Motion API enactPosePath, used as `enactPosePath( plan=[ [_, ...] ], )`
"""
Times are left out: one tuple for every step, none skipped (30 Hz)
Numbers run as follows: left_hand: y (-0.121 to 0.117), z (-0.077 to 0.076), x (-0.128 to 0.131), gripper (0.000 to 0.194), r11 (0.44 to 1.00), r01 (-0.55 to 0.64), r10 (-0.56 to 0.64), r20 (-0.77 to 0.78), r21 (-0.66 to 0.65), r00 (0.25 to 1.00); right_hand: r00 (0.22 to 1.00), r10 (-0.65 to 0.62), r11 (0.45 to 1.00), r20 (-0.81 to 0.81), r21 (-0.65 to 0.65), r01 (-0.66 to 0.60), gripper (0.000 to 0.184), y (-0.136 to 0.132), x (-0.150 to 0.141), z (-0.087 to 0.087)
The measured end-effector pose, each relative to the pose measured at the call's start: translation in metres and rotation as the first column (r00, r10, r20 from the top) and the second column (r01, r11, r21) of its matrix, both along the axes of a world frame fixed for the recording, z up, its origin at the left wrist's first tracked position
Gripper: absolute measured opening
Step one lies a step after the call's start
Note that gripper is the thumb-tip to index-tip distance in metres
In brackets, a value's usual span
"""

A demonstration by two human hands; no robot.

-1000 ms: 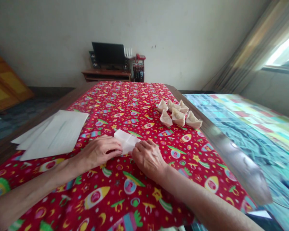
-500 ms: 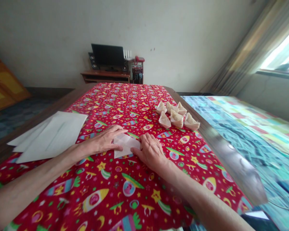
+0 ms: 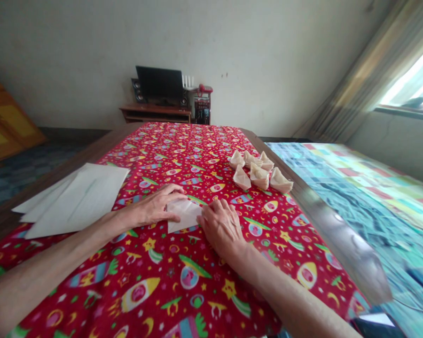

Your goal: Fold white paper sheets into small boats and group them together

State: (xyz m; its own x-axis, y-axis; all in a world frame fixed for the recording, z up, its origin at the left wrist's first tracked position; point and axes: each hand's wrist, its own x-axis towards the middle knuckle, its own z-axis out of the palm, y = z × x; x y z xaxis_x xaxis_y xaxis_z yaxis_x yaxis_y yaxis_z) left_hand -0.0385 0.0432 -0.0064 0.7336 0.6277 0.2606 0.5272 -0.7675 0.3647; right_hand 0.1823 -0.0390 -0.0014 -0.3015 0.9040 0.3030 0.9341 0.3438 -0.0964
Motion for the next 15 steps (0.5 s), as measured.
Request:
enactPosePath(
  plan=[
    [0.000, 0.000, 0.000, 0.050, 1.000, 0.001, -0.001, 0.001, -0.002, 1.000, 1.000, -0.003, 1.000, -0.008, 0.002, 0.003, 0.019, -0.001, 0.000, -0.001],
    [-0.001, 0.000, 0.000, 0.049, 1.000, 0.003, -0.003, 0.007, -0.001, 1.000, 1.000, -0.002, 1.000, -0.018, 0.010, 0.002, 0.020, -0.001, 0.001, -0.001],
    [-0.001, -0.001, 0.000, 0.048, 1.000, 0.007, -0.007, 0.015, 0.004, 1.000, 1.000, 0.003, 1.000, -0.028, 0.019, -0.002, 0.019, -0.002, 0.002, -0.002],
    [-0.001, -0.002, -0.001, 0.047, 1.000, 0.011, -0.011, 0.026, 0.011, 1.000, 0.999, 0.010, 1.000, -0.037, 0.024, -0.009, 0.019, -0.002, 0.003, -0.003],
    [-0.001, -0.003, -0.001, 0.046, 1.000, 0.017, -0.018, 0.034, 0.018, 0.999, 0.999, 0.015, 1.000, -0.044, 0.022, -0.014, 0.019, -0.003, 0.004, -0.003],
    [0.000, -0.005, -0.002, 0.047, 0.999, 0.023, -0.024, 0.039, 0.024, 0.999, 0.999, 0.021, 1.000, -0.051, 0.015, -0.020, 0.019, -0.003, 0.004, -0.003],
    [0.000, -0.006, -0.002, 0.048, 0.999, 0.029, -0.030, 0.040, 0.026, 0.999, 0.998, 0.026, 1.000, -0.056, 0.006, -0.026, 0.019, -0.003, 0.005, -0.003],
    [0.001, -0.007, -0.003, 0.049, 0.999, 0.035, -0.036, 0.036, 0.026, 0.999, 0.998, 0.033, 0.999, -0.060, 0.000, -0.033, 0.019, -0.004, 0.006, -0.003],
    [0.002, -0.009, -0.003, 0.050, 0.999, 0.041, -0.042, 0.030, 0.024, 0.999, 0.997, 0.038, 0.999, -0.066, -0.001, -0.039, 0.018, -0.004, 0.006, -0.004],
    [0.002, -0.009, -0.004, 0.050, 0.999, 0.045, -0.045, 0.023, 0.021, 0.999, 0.996, 0.045, 0.999, -0.075, 0.003, -0.045, 0.018, -0.004, 0.006, -0.004],
    [0.003, -0.010, -0.004, 0.050, 0.999, 0.044, -0.045, 0.018, 0.017, 0.999, 0.995, 0.054, 0.999, -0.089, 0.010, -0.053, 0.016, -0.003, 0.007, -0.005],
    [0.003, -0.010, -0.004, 0.049, 0.999, 0.043, -0.043, 0.016, 0.013, 0.999, 0.992, 0.064, 0.998, -0.108, 0.020, -0.063, 0.015, -0.003, 0.007, -0.007],
    [0.003, -0.010, -0.003, 0.049, 0.999, 0.039, -0.039, 0.016, 0.008, 0.999, 0.989, 0.071, 0.997, -0.129, 0.031, -0.068, 0.013, -0.002, 0.007, -0.008],
    [0.003, -0.009, -0.003, 0.049, 0.999, 0.033, -0.033, 0.019, 0.002, 0.999, 0.986, 0.073, 0.997, -0.147, 0.043, -0.068, 0.012, -0.002, 0.007, -0.010],
    [0.003, -0.009, -0.003, 0.050, 1.000, 0.026, -0.026, 0.024, -0.004, 0.999, 0.985, 0.070, 0.997, -0.160, 0.056, -0.062, 0.011, -0.001, 0.007, -0.011]
  ],
)
